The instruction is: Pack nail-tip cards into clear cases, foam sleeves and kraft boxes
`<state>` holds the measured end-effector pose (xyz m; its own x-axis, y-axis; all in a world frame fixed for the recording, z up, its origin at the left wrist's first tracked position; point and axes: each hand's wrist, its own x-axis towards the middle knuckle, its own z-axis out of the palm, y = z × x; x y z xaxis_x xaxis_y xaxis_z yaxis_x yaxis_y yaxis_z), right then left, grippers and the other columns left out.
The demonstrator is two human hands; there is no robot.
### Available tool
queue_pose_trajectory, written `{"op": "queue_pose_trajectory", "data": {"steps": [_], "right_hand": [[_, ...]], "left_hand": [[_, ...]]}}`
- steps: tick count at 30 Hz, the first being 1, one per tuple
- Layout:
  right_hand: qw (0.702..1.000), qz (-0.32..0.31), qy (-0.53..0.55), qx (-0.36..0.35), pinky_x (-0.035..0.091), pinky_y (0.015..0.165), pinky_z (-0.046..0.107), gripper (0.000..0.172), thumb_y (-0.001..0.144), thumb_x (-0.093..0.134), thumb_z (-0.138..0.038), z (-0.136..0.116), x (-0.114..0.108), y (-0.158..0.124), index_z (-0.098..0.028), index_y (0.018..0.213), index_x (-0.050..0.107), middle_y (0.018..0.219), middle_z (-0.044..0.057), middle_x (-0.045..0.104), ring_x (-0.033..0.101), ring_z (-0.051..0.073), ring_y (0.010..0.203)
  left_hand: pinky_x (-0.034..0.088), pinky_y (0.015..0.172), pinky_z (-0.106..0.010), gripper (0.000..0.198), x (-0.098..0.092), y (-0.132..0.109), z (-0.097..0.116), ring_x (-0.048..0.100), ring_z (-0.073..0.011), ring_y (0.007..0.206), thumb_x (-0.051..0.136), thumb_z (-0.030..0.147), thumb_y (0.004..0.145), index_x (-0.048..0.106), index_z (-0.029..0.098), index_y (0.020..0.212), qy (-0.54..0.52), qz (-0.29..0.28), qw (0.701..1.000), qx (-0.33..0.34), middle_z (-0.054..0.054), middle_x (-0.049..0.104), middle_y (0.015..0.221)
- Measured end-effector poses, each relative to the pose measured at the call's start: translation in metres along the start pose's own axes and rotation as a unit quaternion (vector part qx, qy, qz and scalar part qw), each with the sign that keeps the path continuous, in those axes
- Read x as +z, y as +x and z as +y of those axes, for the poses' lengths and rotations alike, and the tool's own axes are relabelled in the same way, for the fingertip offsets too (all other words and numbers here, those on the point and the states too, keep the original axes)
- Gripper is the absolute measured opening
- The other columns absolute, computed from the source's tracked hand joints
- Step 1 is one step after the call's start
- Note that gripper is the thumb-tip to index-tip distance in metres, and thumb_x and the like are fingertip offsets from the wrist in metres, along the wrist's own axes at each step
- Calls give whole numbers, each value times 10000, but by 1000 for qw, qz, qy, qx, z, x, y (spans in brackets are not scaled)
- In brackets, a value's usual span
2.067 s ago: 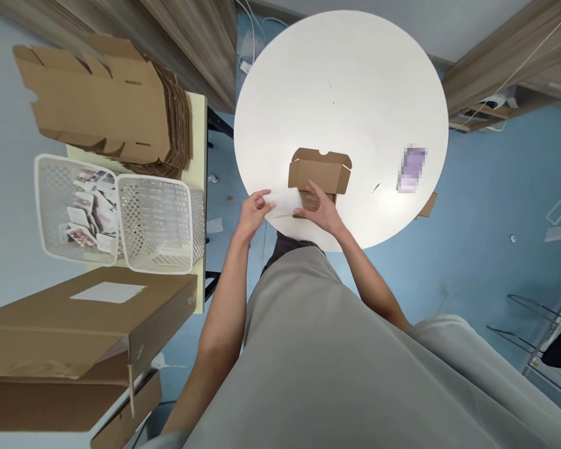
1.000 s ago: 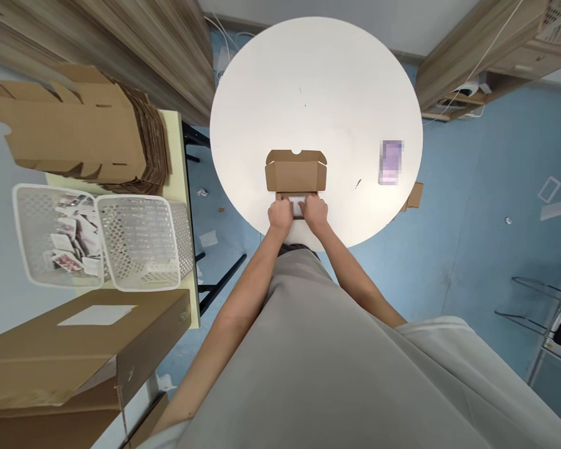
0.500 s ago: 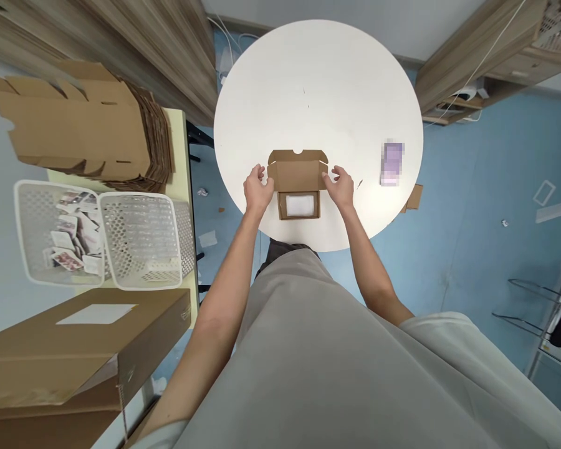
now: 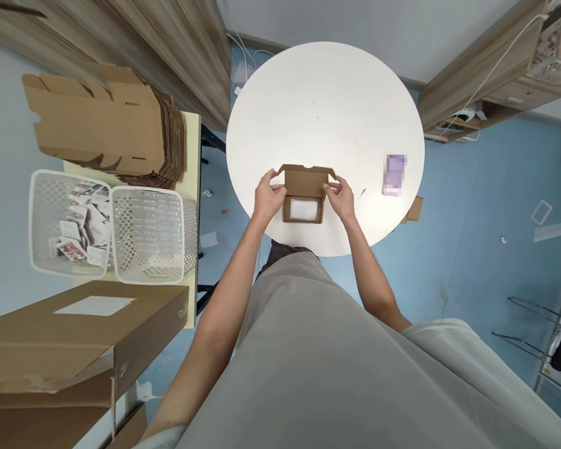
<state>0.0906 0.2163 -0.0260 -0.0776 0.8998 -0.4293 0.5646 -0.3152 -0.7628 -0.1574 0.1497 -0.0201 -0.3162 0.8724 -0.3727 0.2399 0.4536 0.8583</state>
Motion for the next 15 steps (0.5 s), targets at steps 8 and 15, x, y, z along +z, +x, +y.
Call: {"op": "queue_pose_trajectory", "data": {"steps": [8, 15], "right_hand": [[997, -22, 47, -55, 648, 1071, 486, 429, 993, 682, -524, 31, 3, -52, -219, 1295, 684, 1401, 175, 756, 761, 322, 1280], [995, -36, -45, -84, 624, 1120, 551, 391, 975, 600, -375, 68, 18, -96, -207, 1318, 680, 1336, 173, 771, 744, 320, 1212]], "left_hand": [[623, 1137, -424, 829, 10, -55, -42, 739, -295, 1321, 675, 206, 928, 428, 195, 1720, -65, -9, 998, 8, -199, 609, 1572], [576, 1219, -498, 770, 29, -92, -73, 687, -344, 1414, 681, 151, 874, 564, 177, 1635, 72, -17, 997, -10, -173, 676, 1555]]}}
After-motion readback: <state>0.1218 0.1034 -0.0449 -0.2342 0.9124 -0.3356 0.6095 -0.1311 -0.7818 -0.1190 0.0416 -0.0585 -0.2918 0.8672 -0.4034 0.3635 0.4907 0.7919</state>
